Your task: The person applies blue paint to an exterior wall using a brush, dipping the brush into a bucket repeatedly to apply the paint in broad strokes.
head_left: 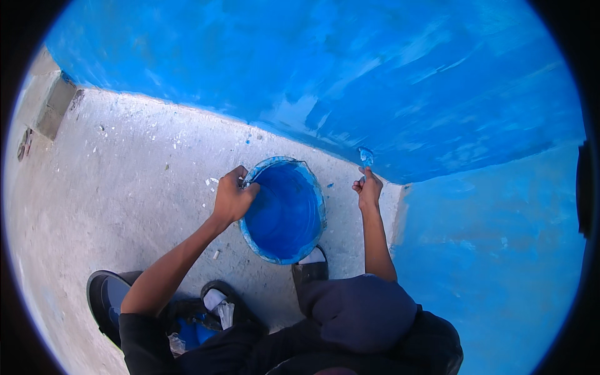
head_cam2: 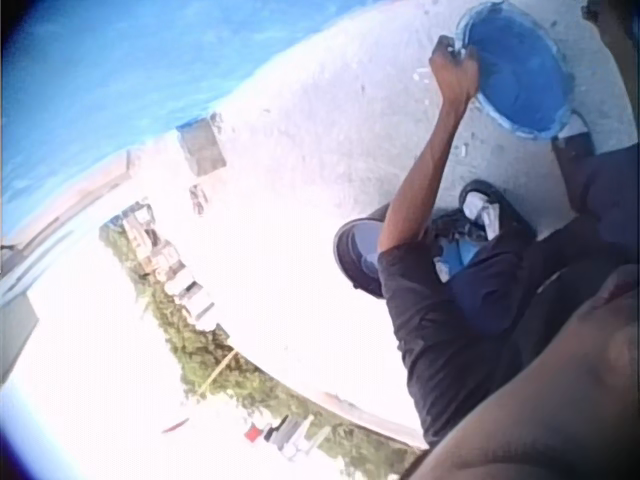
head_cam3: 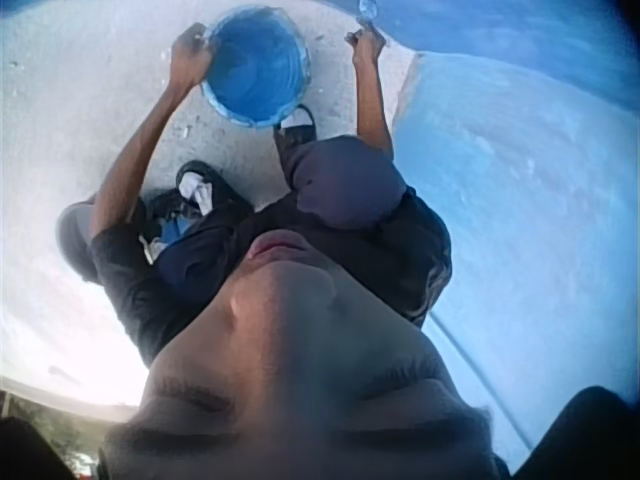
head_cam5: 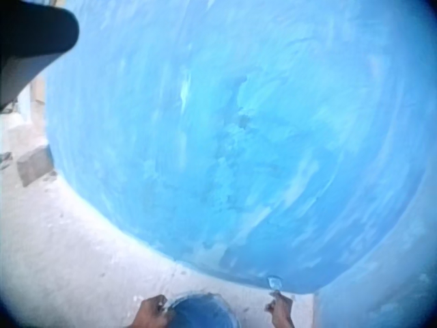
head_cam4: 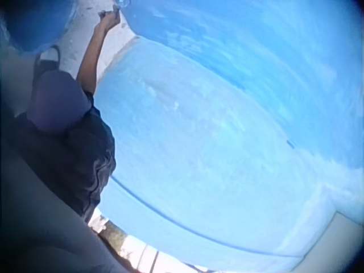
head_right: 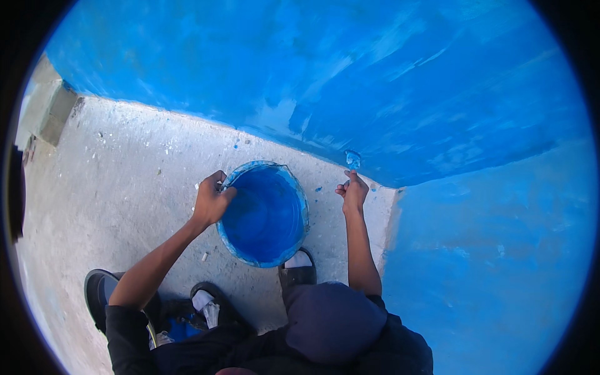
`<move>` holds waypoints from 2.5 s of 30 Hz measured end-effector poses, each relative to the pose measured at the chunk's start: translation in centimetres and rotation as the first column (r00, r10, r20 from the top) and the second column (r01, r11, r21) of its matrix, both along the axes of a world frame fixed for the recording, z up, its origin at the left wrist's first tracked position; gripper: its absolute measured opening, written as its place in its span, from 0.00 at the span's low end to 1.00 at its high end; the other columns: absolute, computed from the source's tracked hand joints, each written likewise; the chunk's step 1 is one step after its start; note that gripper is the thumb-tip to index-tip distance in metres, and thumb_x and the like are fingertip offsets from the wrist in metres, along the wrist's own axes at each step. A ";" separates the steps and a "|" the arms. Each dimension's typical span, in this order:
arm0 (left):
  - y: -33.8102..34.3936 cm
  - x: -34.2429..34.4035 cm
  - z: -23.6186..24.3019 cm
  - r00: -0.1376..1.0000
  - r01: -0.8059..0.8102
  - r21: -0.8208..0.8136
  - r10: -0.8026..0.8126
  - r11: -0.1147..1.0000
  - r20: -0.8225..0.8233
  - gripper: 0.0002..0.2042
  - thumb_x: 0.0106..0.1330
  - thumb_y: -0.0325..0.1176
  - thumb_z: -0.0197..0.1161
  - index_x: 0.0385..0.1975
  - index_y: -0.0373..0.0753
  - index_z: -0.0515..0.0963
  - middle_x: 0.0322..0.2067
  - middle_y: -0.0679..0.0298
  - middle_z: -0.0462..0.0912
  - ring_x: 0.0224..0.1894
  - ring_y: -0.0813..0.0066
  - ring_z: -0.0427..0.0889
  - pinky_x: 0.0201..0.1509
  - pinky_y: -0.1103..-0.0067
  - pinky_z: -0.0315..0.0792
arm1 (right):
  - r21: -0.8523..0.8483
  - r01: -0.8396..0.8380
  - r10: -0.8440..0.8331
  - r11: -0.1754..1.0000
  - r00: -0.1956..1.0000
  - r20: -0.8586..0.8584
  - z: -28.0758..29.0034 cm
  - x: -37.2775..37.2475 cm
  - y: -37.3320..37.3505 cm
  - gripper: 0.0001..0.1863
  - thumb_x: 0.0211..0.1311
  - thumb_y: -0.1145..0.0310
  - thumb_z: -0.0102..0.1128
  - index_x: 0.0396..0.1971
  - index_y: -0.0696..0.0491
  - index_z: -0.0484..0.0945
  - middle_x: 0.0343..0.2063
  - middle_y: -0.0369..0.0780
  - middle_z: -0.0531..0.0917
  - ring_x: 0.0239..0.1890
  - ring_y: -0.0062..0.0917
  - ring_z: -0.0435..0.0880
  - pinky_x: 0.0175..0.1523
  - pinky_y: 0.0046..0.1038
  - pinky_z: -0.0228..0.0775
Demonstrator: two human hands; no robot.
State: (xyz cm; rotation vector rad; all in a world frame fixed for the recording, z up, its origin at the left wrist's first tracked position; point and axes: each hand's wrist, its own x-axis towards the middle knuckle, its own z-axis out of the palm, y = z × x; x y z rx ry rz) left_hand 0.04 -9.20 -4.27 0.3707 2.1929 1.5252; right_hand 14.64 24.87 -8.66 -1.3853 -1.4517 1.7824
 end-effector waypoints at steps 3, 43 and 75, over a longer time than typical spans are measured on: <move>0.4 -0.1 -0.6 0.999 0.004 0.026 -0.003 1.000 -0.034 0.10 0.50 0.32 0.61 0.24 0.32 0.72 0.14 0.56 0.73 0.18 0.73 0.70 0.24 0.72 0.66 | 0.229 0.032 0.001 0.973 0.990 -0.140 4.2 -0.6 -1.0 0.23 0.73 0.55 0.51 0.47 0.63 0.77 0.11 0.31 0.64 0.12 0.18 0.72 0.18 0.23 0.71; 0.4 -0.1 -1.0 0.997 0.020 -0.075 -0.025 0.997 -0.066 0.10 0.52 0.34 0.62 0.26 0.33 0.73 0.19 0.56 0.79 0.22 0.73 0.75 0.29 0.73 0.69 | 0.250 -0.124 0.103 0.960 0.990 0.095 0.8 -1.1 -1.7 0.23 0.72 0.56 0.52 0.42 0.65 0.79 0.10 0.32 0.65 0.11 0.20 0.73 0.17 0.24 0.72; 0.8 0.4 -0.5 0.996 -0.014 -0.039 0.010 0.999 -0.087 0.13 0.50 0.35 0.63 0.27 0.31 0.74 0.19 0.49 0.77 0.23 0.60 0.78 0.30 0.67 0.71 | -0.208 -0.969 0.886 0.134 0.023 0.463 11.4 -1.6 -9.2 0.20 0.71 0.59 0.53 0.48 0.63 0.79 0.13 0.39 0.77 0.15 0.24 0.83 0.18 0.27 0.74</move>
